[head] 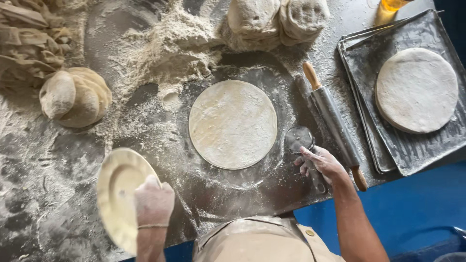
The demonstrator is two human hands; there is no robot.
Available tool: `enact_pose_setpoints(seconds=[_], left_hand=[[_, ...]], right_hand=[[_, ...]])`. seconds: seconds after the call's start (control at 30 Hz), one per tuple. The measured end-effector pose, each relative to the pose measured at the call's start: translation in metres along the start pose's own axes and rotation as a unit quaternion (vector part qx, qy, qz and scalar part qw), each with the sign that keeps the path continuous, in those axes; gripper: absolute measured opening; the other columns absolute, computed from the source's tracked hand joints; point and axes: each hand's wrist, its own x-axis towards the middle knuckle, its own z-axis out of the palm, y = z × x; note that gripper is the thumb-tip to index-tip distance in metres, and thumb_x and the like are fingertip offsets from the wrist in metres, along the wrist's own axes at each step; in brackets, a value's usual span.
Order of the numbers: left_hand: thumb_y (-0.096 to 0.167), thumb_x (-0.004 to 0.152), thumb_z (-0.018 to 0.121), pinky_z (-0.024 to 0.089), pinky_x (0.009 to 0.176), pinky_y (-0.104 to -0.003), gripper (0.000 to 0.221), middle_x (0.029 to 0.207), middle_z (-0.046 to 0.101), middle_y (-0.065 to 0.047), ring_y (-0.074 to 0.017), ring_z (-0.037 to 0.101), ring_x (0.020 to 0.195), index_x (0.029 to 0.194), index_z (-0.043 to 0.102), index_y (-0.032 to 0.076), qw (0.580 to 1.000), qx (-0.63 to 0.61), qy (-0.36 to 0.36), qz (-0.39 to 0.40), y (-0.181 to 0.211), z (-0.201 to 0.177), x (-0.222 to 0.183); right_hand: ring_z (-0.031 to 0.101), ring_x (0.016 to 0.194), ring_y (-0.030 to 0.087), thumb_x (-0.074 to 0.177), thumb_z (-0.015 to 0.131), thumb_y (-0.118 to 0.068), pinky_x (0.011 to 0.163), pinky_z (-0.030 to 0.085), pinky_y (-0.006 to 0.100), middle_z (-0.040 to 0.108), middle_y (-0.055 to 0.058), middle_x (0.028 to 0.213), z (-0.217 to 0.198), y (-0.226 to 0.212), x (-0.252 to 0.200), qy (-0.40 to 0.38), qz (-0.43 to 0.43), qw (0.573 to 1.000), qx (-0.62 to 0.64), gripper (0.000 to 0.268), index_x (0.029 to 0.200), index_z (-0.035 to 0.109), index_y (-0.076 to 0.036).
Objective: The person rolls out portions of dough using a rolling pin on a floured metal surface, uses a plate and a roller cutter to cut the dough into uniform circles, and transfers the circles onto metal trays.
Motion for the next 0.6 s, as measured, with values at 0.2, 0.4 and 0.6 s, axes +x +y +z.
enact_pose_setpoints(seconds=[0.2,0.4,0.6], left_hand=[[0.033,0.091,0.059,0.050,0.051,-0.032,0.027,0.079,0.065,-0.005,-0.0164,0.060,0.065,0.084,0.072,0.011,0.939,0.035,0.203,0.274,0.081,0.077,0.024],[0.044,0.095,0.033,0.023,0.120,-0.060,0.064,0.164,0.028,-0.007,-0.0297,0.030,0.150,0.154,0.038,0.020,0.754,0.139,0.064,0.638,0.208,0.087,0.065],[0.027,0.101,0.030,-0.005,0.126,-0.051,0.070,0.171,-0.002,-0.011,-0.0265,-0.006,0.154,0.166,0.009,0.013,0.900,0.023,0.039,0.433,0.199,0.052,0.136]], right_hand=[[0.071,0.058,0.020,0.091,0.070,-0.048,0.055,0.059,0.035,0.075,0.013,0.075,0.001,-0.005,-0.015,0.164,0.054,0.955,-0.242,0.048,0.089,0.072,-0.001],[0.074,0.058,0.016,0.093,0.070,-0.052,0.057,0.058,0.030,0.077,0.011,0.074,0.025,-0.014,-0.018,0.152,0.014,0.923,-0.354,0.051,0.088,0.077,-0.002],[0.071,0.058,0.016,0.088,0.072,-0.050,0.055,0.059,0.032,0.077,0.008,0.073,0.042,-0.021,-0.017,0.138,0.046,0.950,-0.276,0.046,0.090,0.077,-0.004]])
